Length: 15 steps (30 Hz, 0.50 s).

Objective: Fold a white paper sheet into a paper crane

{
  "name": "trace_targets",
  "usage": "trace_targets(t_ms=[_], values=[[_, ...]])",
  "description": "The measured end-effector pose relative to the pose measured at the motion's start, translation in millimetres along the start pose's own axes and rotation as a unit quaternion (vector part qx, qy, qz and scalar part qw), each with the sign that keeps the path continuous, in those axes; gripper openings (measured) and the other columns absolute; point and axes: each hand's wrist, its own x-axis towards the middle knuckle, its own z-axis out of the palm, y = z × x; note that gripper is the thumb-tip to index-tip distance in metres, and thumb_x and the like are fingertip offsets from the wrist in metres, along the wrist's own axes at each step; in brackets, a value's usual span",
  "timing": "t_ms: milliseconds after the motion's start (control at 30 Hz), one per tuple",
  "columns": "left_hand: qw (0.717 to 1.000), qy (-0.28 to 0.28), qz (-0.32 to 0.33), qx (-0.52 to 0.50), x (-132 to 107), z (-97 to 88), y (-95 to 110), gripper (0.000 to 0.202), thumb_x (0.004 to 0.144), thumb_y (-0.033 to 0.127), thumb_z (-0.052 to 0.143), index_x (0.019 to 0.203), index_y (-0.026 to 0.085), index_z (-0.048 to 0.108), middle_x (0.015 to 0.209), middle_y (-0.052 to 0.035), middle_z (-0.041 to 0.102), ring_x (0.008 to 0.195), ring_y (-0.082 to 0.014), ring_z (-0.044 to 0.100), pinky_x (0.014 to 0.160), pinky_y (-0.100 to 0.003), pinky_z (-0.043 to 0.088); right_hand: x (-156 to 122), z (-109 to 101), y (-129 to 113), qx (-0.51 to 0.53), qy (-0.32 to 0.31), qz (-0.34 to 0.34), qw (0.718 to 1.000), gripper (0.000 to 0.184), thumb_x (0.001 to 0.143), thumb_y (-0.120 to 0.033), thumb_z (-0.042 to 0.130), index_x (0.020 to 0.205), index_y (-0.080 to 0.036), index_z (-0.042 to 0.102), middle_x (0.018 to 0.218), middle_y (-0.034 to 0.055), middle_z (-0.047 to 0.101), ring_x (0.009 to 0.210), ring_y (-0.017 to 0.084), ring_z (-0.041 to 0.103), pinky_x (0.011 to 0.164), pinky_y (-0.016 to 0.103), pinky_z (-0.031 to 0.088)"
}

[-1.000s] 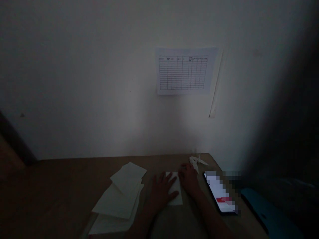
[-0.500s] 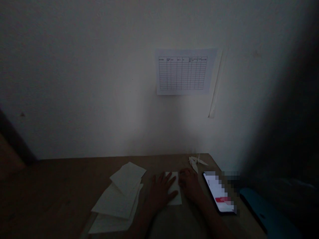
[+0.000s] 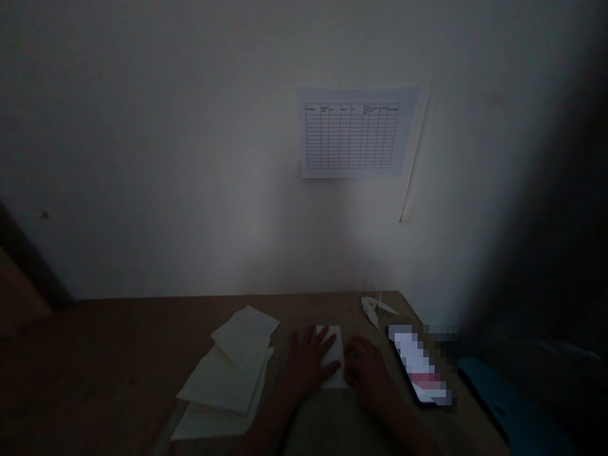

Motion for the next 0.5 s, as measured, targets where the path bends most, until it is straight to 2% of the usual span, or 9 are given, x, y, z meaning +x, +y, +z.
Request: trace_targets(t_ms=[100,233,300,400,500], values=[[1.000,-0.005,-0.001,-0.005,0.2,-0.1,-0.4,0.067,0.101,0.066,0.047,0.162,0.040,0.034,0.173,0.0008,0.028,0.159,-0.0392,0.023,0.124,-0.075,0.013,-6.3,5.2,3.1,0.010,0.005,0.004,1.000,0.026,0.080,-0.006,0.057,0.090,-0.021,0.077,0.138,0.0108,0.063,0.145,0.028,0.040,0.118,0.042,0.029],[1.000,-0.005,-0.004,-0.009,1.3,0.2,-0.4,0.066,0.102,0.066,0.045,0.161,0.040,0.035,0.172,0.0007,0.029,0.159,-0.0384,0.023,0.125,-0.074,0.012,-11.2,14.3,9.9,0.016,0.007,-0.015,1.000,0.026,0.077,-0.005,0.057,0.087,-0.020,0.076,0.137,0.0123,0.062,0.144,0.029,0.042,0.120,0.044,0.028],[1.000,-0.007,-0.007,-0.006,1.5,-0.2,-0.2,0.065,0.102,0.065,0.046,0.161,0.041,0.035,0.173,0.0010,0.028,0.159,-0.0382,0.022,0.125,-0.074,0.013,-11.7,19.9,15.4,0.024,0.019,-0.033,0.999,0.027,0.077,-0.006,0.059,0.092,-0.021,0.076,0.142,0.0125,0.059,0.147,0.030,0.038,0.122,0.046,0.028],[1.000,-0.014,-0.015,0.000,1.6,-1.6,0.4,0.066,0.102,0.063,0.048,0.162,0.040,0.034,0.173,0.0017,0.026,0.160,-0.0382,0.022,0.125,-0.073,0.014,-10.1,26.8,24.8,0.048,0.062,-0.042,0.996,0.023,0.079,-0.009,0.060,0.090,-0.023,0.075,0.143,0.0112,0.057,0.147,0.030,0.038,0.121,0.046,0.032],[1.000,-0.013,-0.015,0.004,1.7,-1.5,0.2,0.066,0.102,0.062,0.048,0.162,0.038,0.034,0.173,0.0020,0.026,0.159,-0.0374,0.023,0.126,-0.071,0.014,-7.5,28.2,30.4,0.069,0.119,-0.023,0.990,0.019,0.088,-0.015,0.059,0.095,-0.023,0.075,0.143,0.0134,0.057,0.143,0.030,0.044,0.119,0.046,0.037]])
